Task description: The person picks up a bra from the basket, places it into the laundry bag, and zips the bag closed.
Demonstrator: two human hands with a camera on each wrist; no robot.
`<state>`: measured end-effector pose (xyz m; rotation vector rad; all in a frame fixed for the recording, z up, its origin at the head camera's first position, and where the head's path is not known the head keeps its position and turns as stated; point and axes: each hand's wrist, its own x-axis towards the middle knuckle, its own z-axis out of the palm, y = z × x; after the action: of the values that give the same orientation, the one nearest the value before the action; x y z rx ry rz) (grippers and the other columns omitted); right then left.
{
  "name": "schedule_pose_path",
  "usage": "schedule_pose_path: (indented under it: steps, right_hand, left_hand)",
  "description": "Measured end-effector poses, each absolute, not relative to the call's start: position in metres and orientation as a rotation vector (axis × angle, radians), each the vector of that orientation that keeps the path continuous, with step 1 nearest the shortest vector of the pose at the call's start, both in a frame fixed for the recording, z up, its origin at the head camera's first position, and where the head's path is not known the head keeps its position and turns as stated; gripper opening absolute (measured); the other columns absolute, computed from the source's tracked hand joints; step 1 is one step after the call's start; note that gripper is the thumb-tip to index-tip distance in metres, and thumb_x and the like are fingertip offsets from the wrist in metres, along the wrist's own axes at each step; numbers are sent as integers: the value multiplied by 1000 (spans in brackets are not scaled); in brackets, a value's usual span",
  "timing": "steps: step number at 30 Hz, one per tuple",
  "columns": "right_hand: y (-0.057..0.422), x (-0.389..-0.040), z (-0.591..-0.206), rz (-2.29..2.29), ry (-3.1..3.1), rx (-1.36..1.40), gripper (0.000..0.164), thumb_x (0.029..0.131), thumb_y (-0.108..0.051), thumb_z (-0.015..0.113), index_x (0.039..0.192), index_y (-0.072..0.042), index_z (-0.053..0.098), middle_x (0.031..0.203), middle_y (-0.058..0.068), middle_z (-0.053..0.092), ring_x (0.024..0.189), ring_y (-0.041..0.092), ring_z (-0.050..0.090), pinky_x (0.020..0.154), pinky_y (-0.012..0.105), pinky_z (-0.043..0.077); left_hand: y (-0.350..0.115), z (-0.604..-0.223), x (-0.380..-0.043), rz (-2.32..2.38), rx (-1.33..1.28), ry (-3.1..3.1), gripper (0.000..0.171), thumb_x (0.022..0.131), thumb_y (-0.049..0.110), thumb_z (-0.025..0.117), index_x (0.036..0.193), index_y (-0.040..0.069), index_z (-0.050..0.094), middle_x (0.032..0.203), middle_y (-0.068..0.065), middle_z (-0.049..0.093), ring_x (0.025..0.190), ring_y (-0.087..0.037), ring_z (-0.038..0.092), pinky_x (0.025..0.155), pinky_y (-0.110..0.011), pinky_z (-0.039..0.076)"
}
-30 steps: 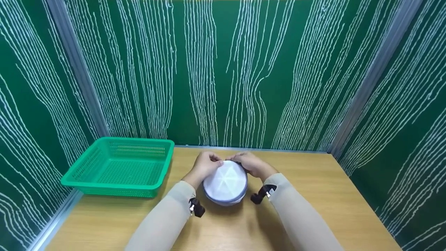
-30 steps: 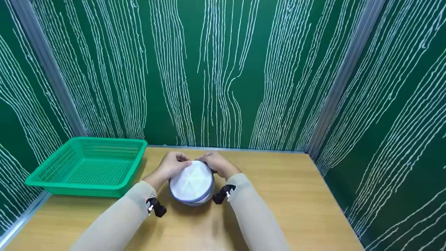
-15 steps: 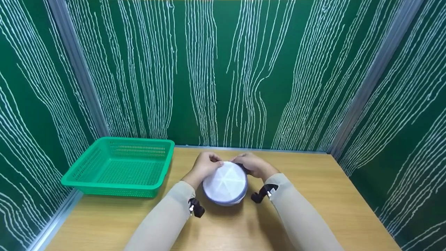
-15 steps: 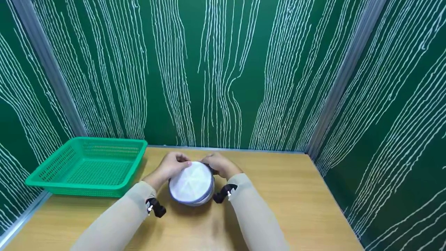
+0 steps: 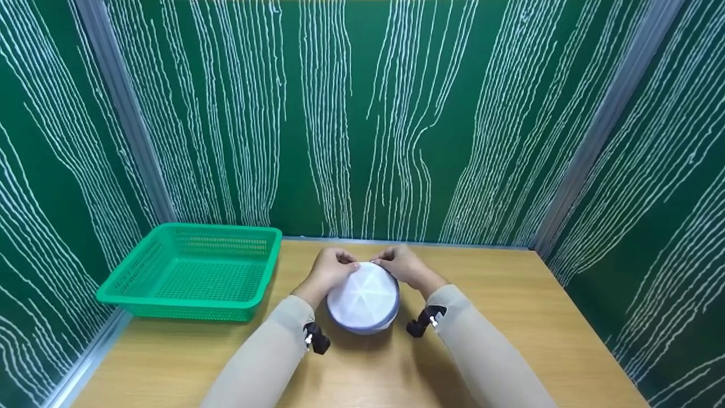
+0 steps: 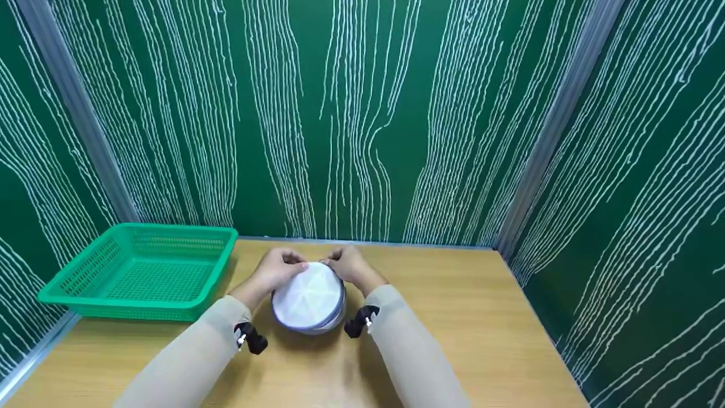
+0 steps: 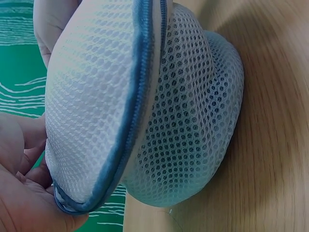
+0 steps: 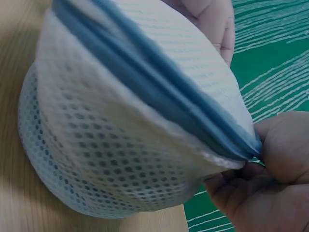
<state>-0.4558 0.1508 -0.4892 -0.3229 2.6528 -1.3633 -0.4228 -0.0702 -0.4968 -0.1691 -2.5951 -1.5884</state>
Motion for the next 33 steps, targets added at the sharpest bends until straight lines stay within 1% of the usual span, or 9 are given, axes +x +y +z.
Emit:
schedule_pose_path:
  steps: [5,9,12,20,25,29,33]
  right_hand:
    - [148,-454,-490,-1357,2733,-343,15,111,-10,72,112,-7,87,111,10,85,89,12,72,71,21,58]
    - [147,-452,-489,-1364,2771,-368,17,111,-7,70,111,-6,86,109,11,85,89,13,71,72,22,58]
    - [148,-451,-489,-1361,2799,-379,16,111,-5,70,109,-4,86,107,11,84,89,13,69,72,23,58]
    - [154,-450,-491,-1388,2805,-340,14,111,-5,70,109,-5,84,108,10,83,92,15,69,76,24,59]
    - [158,-450,-491,-1394,2812,-325,15,112,-5,69,109,-6,83,110,10,81,100,18,70,86,30,62]
    - [161,-450,-491,-1410,2800,-294,14,113,-7,68,110,-6,82,114,12,80,106,21,70,94,35,63]
    - [163,-449,-492,-1435,2768,-242,14,113,-9,68,113,-7,82,117,13,80,110,23,71,98,38,64]
  left_hand:
    - [-70,-497,-422,-1595,-164,-2614,14,103,10,82,113,1,86,113,-14,85,110,-26,77,103,-43,65]
    - [-69,-497,-421,-1602,-164,-2632,21,105,10,79,121,-1,85,123,-17,85,122,-32,77,109,-45,63]
    - [-69,-497,-420,-1603,-151,-2645,21,106,10,77,122,-1,85,126,-18,84,127,-34,76,112,-47,62]
    - [-70,-498,-416,-1598,-74,-2660,17,107,11,76,116,2,86,124,-16,84,125,-33,75,111,-47,63]
    - [-70,-498,-414,-1608,27,-2681,16,110,14,73,115,5,85,124,-13,81,121,-30,74,110,-48,62]
    - [-72,-501,-415,-1636,137,-2693,16,112,18,70,116,8,82,125,-11,78,119,-28,71,111,-48,61]
    - [-74,-504,-413,-1640,135,-2678,17,112,17,69,116,8,82,125,-11,78,119,-28,71,111,-48,61]
